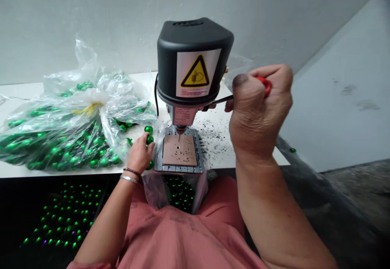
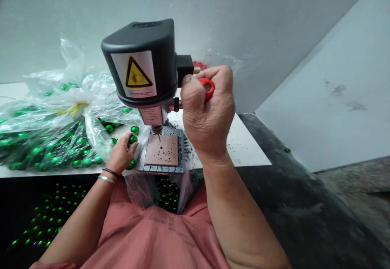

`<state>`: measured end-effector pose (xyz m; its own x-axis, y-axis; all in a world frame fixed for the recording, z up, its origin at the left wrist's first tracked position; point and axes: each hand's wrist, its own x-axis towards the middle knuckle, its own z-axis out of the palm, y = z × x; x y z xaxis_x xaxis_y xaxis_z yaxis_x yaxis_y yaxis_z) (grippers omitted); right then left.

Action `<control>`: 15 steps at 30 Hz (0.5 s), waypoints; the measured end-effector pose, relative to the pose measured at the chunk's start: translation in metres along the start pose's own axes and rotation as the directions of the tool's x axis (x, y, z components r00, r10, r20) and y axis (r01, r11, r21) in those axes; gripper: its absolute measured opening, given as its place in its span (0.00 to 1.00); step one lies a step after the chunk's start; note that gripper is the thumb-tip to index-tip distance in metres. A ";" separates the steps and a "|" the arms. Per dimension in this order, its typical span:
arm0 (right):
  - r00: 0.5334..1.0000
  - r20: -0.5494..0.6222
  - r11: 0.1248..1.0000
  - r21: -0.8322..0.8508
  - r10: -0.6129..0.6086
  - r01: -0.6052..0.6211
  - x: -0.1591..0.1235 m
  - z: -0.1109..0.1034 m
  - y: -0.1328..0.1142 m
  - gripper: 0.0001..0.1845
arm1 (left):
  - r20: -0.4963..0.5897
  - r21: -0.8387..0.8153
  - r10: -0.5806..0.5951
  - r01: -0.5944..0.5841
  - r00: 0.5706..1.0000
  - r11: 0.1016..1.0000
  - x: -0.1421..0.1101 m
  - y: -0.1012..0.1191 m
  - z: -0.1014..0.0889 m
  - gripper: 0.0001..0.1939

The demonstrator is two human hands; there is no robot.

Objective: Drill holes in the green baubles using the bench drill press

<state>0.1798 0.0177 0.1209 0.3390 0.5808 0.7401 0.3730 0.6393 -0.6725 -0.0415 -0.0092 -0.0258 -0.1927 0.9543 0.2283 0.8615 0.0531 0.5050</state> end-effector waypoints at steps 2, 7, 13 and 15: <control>1.000 0.003 1.000 0.008 0.003 -0.003 0.000 0.000 0.000 0.09 | -0.029 0.070 0.006 -0.004 1.000 0.998 -0.004 0.004 0.007 0.22; 1.000 0.011 1.000 0.018 -0.012 0.011 -0.002 -0.002 0.001 0.10 | -0.307 0.099 0.110 -0.083 0.945 0.992 -0.016 0.006 0.015 0.23; 0.999 -0.020 0.999 -0.014 -0.048 0.047 -0.006 -0.001 0.005 0.10 | -0.349 0.107 0.250 -0.226 0.903 0.968 -0.049 0.002 0.034 0.22; 0.998 -0.030 0.998 -0.023 -0.060 0.059 -0.007 -0.001 0.007 0.11 | -0.355 0.051 0.228 -0.225 0.906 0.973 -0.052 0.000 0.037 0.21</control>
<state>0.1806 0.0174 0.1108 0.3420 0.5260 0.7787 0.4119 0.6609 -0.6273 -0.0143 -0.0476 -0.0684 -0.1450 0.7726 0.6181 0.9054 -0.1483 0.3978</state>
